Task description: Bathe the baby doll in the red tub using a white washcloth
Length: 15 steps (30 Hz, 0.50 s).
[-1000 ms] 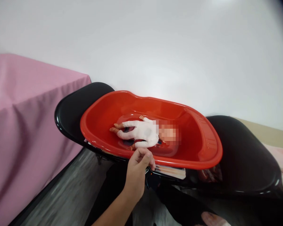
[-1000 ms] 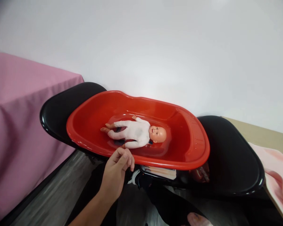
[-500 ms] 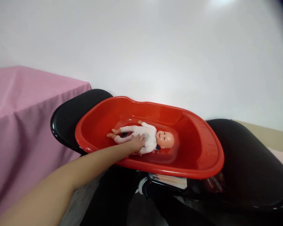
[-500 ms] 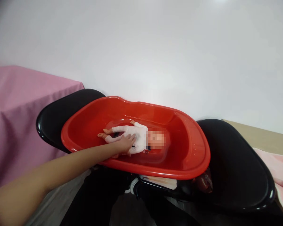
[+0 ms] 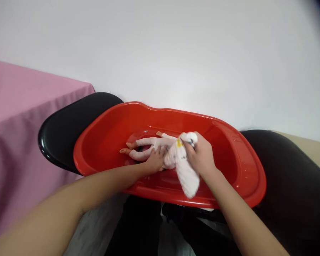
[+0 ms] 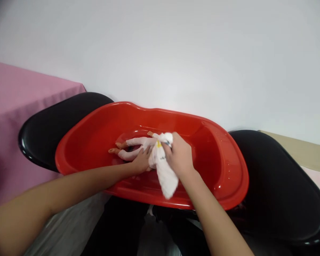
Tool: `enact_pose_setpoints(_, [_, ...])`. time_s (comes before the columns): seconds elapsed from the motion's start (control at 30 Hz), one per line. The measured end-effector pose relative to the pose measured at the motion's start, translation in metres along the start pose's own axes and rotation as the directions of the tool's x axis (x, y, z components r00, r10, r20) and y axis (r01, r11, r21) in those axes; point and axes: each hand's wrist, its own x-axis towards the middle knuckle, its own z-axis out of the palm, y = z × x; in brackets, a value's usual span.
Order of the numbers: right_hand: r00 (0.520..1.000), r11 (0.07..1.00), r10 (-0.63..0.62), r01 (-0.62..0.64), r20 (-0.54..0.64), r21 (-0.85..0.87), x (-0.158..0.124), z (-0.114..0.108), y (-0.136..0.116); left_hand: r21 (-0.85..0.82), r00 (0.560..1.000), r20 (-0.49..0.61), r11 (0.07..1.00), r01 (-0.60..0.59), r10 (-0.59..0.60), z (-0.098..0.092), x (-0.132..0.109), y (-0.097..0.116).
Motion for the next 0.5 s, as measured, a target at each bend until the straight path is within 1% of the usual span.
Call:
enact_pose_setpoints(0.07, [0.997,0.985,-0.052,0.061,0.061,-0.163,0.028,0.033,0.009,0.036,0.999,0.036,0.999,-0.033,0.032,-0.001,0.001,0.001])
enact_pose_setpoints(0.1, [0.991,0.97,-0.06,0.087,0.123,-0.228,0.035,0.048,0.015,0.051,0.997,0.051,0.997,-0.065,0.063,-0.003,0.001,0.001])
enact_pose_setpoints(0.13, [0.974,0.956,-0.059,0.119,0.22,-0.267,0.039,0.062,0.02,0.061,0.994,0.048,0.993,-0.098,0.095,-0.005,0.0,0.0])
enact_pose_setpoints(0.17, [0.937,0.946,-0.047,0.152,0.345,-0.286,0.04,0.074,0.026,0.068,0.992,0.034,0.99,-0.126,0.124,-0.007,0.001,0.0])
enact_pose_setpoints(0.2, [0.875,0.938,-0.032,0.194,0.483,-0.289,0.037,0.084,0.031,0.071,0.988,0.016,0.986,-0.154,0.153,-0.007,0.001,-0.001])
enact_pose_setpoints(0.23, [0.796,0.928,-0.01,0.234,0.605,-0.292,0.033,0.092,0.036,0.071,0.984,0.002,0.981,-0.178,0.179,-0.006,0.002,-0.001])
enact_pose_setpoints(0.27, [0.718,0.917,0.028,0.257,0.695,-0.303,0.027,0.099,0.04,0.067,0.981,-0.002,0.979,-0.195,0.196,-0.003,0.004,0.0])
enact_pose_setpoints(0.3, [0.662,0.911,0.07,0.262,0.746,-0.318,0.021,0.104,0.044,0.055,0.979,0.005,0.977,-0.204,0.204,0.002,0.006,0.0])
enact_pose_setpoints(0.33, [0.631,0.907,0.113,0.25,0.768,-0.339,0.015,0.108,0.047,0.036,0.979,0.014,0.979,-0.202,0.202,0.007,0.009,0.0])
enact_pose_setpoints(0.37, [0.62,0.906,0.151,0.225,0.77,-0.36,0.011,0.11,0.049,0.012,0.98,0.015,0.98,-0.199,0.199,0.013,0.012,0.001])
enact_pose_setpoints(0.43, [0.627,0.907,0.199,0.173,0.753,-0.384,0.006,0.114,0.051,-0.042,0.979,-0.013,0.978,-0.206,0.206,0.022,0.018,0.002])
enact_pose_setpoints(0.5, [0.633,0.913,0.218,0.135,0.743,-0.384,0.005,0.116,0.051,-0.092,0.977,-0.039,0.973,-0.211,0.208,0.025,0.022,0.003])
